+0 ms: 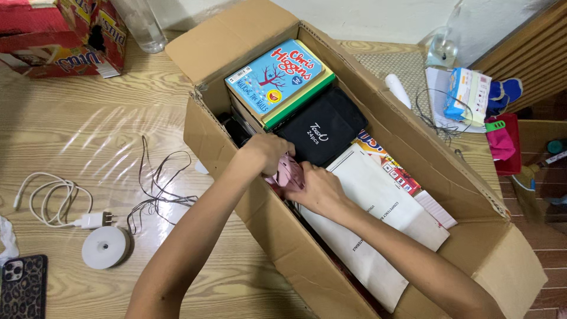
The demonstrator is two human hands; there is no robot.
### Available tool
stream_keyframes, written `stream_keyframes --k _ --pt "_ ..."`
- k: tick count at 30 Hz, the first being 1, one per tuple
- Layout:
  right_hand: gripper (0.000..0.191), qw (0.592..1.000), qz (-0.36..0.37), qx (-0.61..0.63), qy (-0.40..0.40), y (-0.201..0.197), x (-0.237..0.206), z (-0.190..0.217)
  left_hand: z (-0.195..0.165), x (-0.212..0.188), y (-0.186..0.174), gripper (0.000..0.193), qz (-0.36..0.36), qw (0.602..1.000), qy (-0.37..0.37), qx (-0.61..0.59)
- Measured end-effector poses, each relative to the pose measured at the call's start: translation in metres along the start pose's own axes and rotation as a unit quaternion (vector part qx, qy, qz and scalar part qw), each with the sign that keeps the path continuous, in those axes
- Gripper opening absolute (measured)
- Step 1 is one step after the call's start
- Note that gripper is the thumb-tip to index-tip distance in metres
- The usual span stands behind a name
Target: The person places a black pouch, books, a pink computer mouse, cables and papers into an open cardboard box, folds the flaps and presses the box closed, then reopens it and removes a book and a white cable onto the table.
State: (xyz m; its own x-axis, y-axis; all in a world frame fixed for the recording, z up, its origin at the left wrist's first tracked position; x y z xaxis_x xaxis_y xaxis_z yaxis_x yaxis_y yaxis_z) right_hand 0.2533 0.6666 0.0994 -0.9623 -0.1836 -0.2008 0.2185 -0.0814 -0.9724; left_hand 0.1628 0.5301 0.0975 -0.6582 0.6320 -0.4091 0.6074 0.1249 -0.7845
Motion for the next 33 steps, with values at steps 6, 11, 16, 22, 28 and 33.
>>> stream_keyframes --k 6,11,16,22,28,33 --pt "0.077 0.996 -0.077 0.053 -0.014 0.016 0.000 0.008 0.004 -0.004 0.003 0.059 -0.071 0.996 -0.005 0.046" --pt "0.077 0.999 -0.047 0.012 0.004 0.024 0.004 0.009 0.005 0.003 0.016 0.042 -0.079 0.993 -0.005 0.090" --pt "0.063 0.994 -0.080 -0.075 0.005 0.027 0.008 0.011 0.015 0.015 0.027 0.041 -0.101 0.993 0.017 0.061" --pt "0.045 0.989 -0.116 -0.091 -0.015 0.034 0.012 0.011 0.016 0.020 0.022 0.072 -0.040 0.998 0.006 0.038" --pt "0.036 0.993 -0.073 -0.092 -0.009 0.036 0.014 0.008 0.010 0.005 0.007 0.076 -0.065 0.997 0.009 0.030" --pt "0.071 0.997 -0.081 -0.016 -0.003 0.016 0.001 0.013 0.009 -0.012 -0.007 0.085 -0.078 0.997 -0.020 -0.019"
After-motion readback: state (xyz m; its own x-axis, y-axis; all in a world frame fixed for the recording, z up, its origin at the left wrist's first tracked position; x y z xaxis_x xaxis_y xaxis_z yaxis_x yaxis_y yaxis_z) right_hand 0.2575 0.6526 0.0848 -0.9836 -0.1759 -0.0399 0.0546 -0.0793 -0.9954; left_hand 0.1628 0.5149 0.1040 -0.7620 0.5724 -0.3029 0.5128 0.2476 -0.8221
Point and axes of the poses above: each hand's wrist, its own x-axis towards the middle knuckle, its own y-axis out of the palm, z = x × y, the point moved 3 cm from there along x, towards the middle knuckle, and after that the axes turned 15 degrees about -x, right-handed, at the moved point
